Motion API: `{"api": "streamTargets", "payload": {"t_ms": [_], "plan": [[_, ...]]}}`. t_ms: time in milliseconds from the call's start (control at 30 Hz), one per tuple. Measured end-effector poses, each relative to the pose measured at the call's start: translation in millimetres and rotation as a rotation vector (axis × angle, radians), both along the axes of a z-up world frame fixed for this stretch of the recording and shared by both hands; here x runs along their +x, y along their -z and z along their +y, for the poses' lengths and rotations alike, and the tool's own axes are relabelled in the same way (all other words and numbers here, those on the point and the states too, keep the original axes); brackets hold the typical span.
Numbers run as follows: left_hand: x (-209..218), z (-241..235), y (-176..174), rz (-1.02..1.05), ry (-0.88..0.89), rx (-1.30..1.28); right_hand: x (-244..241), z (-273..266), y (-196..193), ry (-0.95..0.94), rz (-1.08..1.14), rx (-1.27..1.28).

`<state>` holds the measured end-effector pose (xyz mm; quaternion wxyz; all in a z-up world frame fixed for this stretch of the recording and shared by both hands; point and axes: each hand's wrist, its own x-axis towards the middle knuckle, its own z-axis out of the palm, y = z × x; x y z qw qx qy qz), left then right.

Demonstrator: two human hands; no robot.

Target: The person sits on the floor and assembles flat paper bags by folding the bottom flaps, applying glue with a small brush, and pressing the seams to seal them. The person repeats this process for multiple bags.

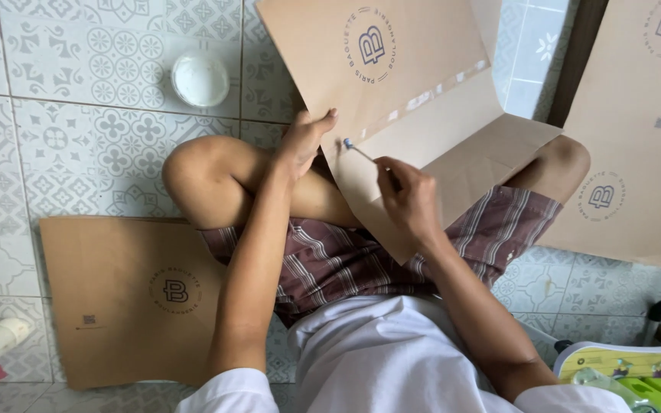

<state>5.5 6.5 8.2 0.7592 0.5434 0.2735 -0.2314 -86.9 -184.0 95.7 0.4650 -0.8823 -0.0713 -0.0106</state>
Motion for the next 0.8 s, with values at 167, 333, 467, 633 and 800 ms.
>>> {"api": "streamTargets", "payload": {"t_ms": [167,333,467,633,800], "plan": [[-8,12,-21,0.077,0.086,0.064,9,-13,-4,0.016,0.038,-0.035],[-11,18,-7,0.102,0.07,0.016,5,-3,-4,-0.001,0.024,-0.071],[-13,19,11,-0.003,0.122,0.004,-1,21,-25,-0.09,0.006,-0.102],[-16,10,-18,-0.042,0.105,-0.027,-1,20,-24,-0.115,-0.004,-0.103],[-18,7,6,-0.056,0.113,-0.04,-3,23,-32,-0.174,-0.01,-0.123]]}}
